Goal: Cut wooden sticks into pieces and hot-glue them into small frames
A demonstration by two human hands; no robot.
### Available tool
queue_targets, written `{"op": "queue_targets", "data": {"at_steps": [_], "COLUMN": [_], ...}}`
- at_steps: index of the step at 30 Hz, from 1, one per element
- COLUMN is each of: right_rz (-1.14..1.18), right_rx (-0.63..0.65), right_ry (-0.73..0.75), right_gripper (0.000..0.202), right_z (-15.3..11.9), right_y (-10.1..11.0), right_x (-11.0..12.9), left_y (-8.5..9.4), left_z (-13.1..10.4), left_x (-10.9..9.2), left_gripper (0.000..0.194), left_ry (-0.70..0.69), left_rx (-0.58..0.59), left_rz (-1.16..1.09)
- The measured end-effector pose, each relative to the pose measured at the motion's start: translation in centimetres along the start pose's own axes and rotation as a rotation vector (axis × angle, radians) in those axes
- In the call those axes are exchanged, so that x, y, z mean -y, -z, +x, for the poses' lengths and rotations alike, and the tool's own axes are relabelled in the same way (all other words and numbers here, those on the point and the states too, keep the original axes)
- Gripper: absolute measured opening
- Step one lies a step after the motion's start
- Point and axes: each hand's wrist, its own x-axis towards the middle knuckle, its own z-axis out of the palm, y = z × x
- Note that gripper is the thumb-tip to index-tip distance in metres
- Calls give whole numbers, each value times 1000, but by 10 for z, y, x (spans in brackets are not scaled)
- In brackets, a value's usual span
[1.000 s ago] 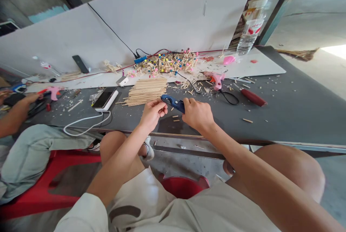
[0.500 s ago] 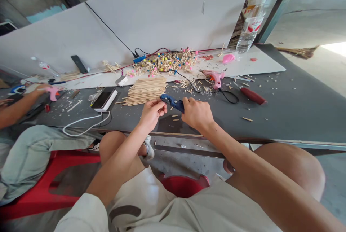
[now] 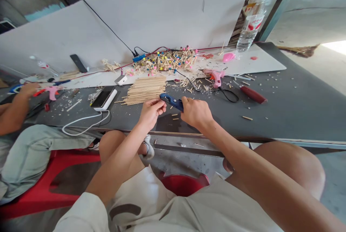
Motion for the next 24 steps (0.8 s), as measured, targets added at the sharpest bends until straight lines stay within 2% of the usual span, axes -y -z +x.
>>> {"op": "queue_targets", "data": {"at_steps": [11, 18, 24], "right_rz": [10, 32, 53], "right_rx": [44, 83, 98], "right_ry": [-19, -37, -29], "right_gripper": [22, 26, 29], "right_z": [1, 2, 4], "right_y": [5, 8, 9], "right_x": [0, 1, 2], "left_y": [1, 1, -2], "left_z": [0, -3, -5], "left_x": [-5, -7, -11], "left_gripper": [17, 23, 26], "left_ry": [13, 62, 47], "left_rx": [27, 101, 95], "left_rz": [28, 25, 24]}}
